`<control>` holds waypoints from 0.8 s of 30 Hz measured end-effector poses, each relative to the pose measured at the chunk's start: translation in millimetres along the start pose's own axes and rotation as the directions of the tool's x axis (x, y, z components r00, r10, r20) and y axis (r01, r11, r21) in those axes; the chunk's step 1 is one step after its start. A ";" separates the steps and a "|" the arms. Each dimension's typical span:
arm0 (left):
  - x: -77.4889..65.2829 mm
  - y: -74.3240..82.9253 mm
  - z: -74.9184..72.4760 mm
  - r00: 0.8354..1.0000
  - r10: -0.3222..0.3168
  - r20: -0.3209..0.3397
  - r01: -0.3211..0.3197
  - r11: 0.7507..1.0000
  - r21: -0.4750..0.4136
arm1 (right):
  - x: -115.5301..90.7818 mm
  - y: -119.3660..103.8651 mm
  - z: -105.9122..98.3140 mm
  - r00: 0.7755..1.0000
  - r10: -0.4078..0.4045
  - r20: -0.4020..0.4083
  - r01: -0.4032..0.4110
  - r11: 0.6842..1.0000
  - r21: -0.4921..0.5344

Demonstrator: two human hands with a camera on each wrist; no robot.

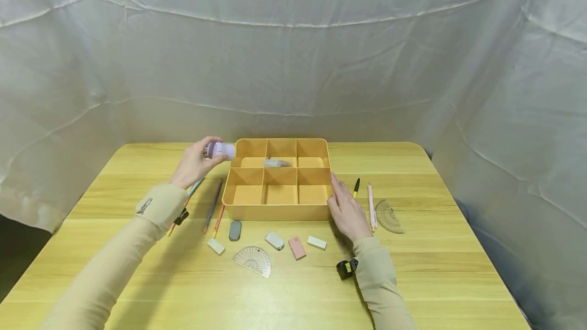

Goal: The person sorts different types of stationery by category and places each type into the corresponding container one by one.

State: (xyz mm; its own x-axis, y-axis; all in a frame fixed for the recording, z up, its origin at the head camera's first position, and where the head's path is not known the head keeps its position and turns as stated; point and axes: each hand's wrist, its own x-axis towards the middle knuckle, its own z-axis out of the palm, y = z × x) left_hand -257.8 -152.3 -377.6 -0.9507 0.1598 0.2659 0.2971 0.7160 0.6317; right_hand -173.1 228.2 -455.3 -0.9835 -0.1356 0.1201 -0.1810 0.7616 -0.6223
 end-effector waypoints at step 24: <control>23.4 26.0 29.2 0.994 -0.013 0.110 -0.007 0.982 0.187 | -0.5 1.3 0.1 1.000 0.003 -0.004 -0.003 1.000 -0.003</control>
State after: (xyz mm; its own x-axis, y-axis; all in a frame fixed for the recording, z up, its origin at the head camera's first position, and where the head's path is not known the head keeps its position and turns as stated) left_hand -274.9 -110.1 -376.2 -0.9587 0.2238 0.1757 0.2821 0.8292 0.4825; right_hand -172.8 229.3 -456.3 -0.9839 -0.1308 0.1217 -0.1782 0.7638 -0.6204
